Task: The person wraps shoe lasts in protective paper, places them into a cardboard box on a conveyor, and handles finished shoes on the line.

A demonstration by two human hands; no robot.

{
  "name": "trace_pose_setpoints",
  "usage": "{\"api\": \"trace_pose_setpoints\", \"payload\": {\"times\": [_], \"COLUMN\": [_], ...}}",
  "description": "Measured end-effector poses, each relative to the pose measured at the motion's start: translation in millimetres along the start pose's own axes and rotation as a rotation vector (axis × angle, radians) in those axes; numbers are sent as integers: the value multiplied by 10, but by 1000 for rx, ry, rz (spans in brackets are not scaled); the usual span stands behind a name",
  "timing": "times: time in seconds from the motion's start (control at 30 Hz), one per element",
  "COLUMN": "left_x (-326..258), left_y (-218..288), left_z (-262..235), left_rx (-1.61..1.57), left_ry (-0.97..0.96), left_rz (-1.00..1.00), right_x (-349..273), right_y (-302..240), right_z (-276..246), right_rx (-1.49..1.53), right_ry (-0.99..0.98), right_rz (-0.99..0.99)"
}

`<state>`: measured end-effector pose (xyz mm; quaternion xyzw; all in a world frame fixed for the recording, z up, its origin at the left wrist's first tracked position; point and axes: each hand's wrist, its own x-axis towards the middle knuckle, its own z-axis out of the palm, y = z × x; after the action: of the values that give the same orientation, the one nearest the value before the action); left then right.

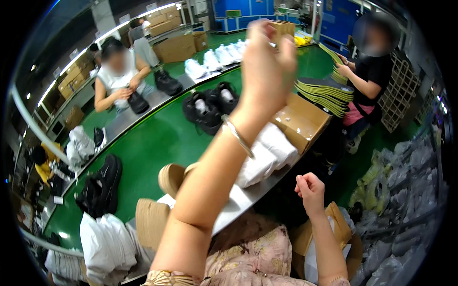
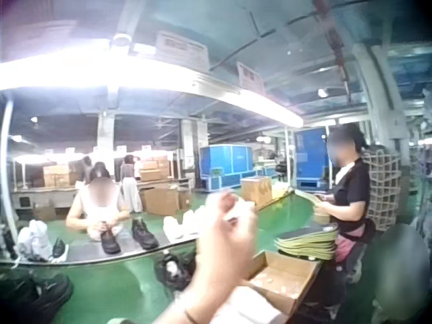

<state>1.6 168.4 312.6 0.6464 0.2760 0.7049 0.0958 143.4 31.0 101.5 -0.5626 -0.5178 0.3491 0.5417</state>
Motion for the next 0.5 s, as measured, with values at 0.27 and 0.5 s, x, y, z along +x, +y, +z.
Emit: {"api": "trace_pose_setpoints", "payload": {"times": [0.27,0.5], "left_x": [-1530,-1611], "left_y": [667,144], "left_z": [-911,-1918], "left_rx": [54,606], "left_ry": [-11,146], "left_rz": [97,-69], "right_x": [-263,-87], "right_y": [-396,-702], "right_z": [726,1519], "right_rx": [-144,-474], "right_ry": [-87,-169], "right_rz": [-526,-795]}}
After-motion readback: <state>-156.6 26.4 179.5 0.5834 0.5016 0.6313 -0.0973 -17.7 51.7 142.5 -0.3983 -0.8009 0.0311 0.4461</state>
